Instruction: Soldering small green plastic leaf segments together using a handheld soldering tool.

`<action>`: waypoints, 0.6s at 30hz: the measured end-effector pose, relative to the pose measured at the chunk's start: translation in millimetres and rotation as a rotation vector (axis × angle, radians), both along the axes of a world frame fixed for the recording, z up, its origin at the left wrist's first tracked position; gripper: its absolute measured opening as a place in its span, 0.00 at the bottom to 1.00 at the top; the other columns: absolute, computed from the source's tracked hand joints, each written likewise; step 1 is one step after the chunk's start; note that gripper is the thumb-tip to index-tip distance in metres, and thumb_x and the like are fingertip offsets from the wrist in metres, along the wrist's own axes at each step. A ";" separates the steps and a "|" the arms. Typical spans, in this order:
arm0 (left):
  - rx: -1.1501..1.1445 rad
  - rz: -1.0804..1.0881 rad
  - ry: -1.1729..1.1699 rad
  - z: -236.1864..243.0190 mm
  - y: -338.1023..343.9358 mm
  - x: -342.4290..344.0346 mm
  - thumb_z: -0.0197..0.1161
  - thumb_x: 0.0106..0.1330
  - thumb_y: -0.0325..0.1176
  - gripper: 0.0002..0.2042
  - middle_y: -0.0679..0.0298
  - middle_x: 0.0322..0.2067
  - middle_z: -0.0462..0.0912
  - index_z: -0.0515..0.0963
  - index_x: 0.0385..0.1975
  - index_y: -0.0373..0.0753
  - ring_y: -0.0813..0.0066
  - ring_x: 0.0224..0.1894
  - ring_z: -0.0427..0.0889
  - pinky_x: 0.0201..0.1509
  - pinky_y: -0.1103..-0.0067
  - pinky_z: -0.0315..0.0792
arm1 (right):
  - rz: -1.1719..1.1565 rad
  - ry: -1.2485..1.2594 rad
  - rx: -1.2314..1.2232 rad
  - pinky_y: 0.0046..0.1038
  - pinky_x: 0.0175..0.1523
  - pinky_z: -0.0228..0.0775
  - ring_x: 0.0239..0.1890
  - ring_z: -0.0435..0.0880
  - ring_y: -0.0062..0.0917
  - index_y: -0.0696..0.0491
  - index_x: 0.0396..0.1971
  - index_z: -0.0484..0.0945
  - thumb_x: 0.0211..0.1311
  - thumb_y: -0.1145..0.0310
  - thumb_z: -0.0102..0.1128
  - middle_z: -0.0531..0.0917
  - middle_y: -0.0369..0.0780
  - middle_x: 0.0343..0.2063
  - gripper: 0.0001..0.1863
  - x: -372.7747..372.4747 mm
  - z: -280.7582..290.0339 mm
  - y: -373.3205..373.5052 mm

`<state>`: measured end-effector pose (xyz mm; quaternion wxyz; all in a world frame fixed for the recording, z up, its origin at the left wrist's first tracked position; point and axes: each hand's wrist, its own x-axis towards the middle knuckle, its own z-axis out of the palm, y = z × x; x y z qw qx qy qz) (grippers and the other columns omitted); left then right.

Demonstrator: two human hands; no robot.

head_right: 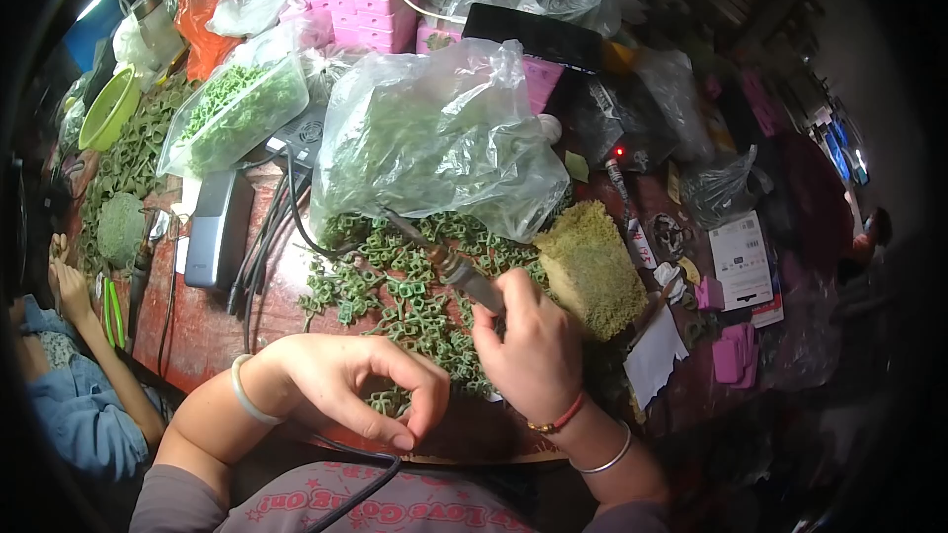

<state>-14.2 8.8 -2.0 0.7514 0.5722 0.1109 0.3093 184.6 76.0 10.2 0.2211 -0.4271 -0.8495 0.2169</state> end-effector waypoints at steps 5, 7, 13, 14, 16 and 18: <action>0.053 -0.105 -0.019 0.2 -0.2 2.3 0.63 0.63 0.23 0.03 0.59 0.32 0.77 0.77 0.31 0.31 0.68 0.38 0.75 0.45 0.73 0.67 | -0.037 0.023 -0.024 0.39 0.31 0.71 0.26 0.81 0.42 0.55 0.33 0.70 0.52 0.72 0.65 0.79 0.44 0.23 0.13 3.6 4.0 -4.3; 0.050 -0.109 -0.011 -0.8 -0.1 1.9 0.63 0.63 0.23 0.03 0.59 0.32 0.77 0.77 0.31 0.31 0.68 0.38 0.75 0.45 0.73 0.67 | -0.002 -0.015 -0.068 0.39 0.31 0.71 0.27 0.81 0.42 0.55 0.35 0.70 0.52 0.71 0.66 0.79 0.44 0.23 0.14 -1.6 10.0 -8.0; 0.050 -0.108 -0.003 -1.8 0.6 1.6 0.63 0.62 0.23 0.02 0.59 0.32 0.77 0.77 0.31 0.32 0.68 0.38 0.75 0.45 0.74 0.67 | -0.012 -0.062 0.006 0.40 0.31 0.71 0.25 0.81 0.43 0.55 0.35 0.71 0.51 0.72 0.66 0.79 0.44 0.23 0.14 5.9 4.0 -7.8; 0.050 -0.108 -0.005 -2.2 0.7 1.8 0.63 0.62 0.23 0.02 0.59 0.32 0.77 0.77 0.31 0.32 0.69 0.38 0.75 0.44 0.74 0.67 | -0.010 -0.062 0.003 0.40 0.31 0.71 0.25 0.81 0.43 0.55 0.35 0.71 0.51 0.72 0.66 0.79 0.44 0.23 0.14 7.5 4.1 -7.8; 0.059 -0.074 0.002 -0.7 1.1 2.0 0.63 0.62 0.23 0.02 0.60 0.32 0.77 0.77 0.31 0.32 0.69 0.38 0.76 0.45 0.75 0.68 | -0.039 0.006 -0.028 0.41 0.30 0.71 0.25 0.80 0.45 0.55 0.34 0.71 0.50 0.74 0.65 0.79 0.46 0.24 0.12 11.5 5.1 -7.8; 0.072 -0.043 0.008 -0.2 1.5 2.9 0.64 0.62 0.23 0.03 0.60 0.32 0.78 0.77 0.31 0.32 0.70 0.38 0.76 0.45 0.75 0.68 | -0.024 0.103 0.011 0.34 0.26 0.70 0.21 0.81 0.35 0.56 0.32 0.71 0.51 0.77 0.65 0.80 0.43 0.24 0.11 15.0 5.7 -9.0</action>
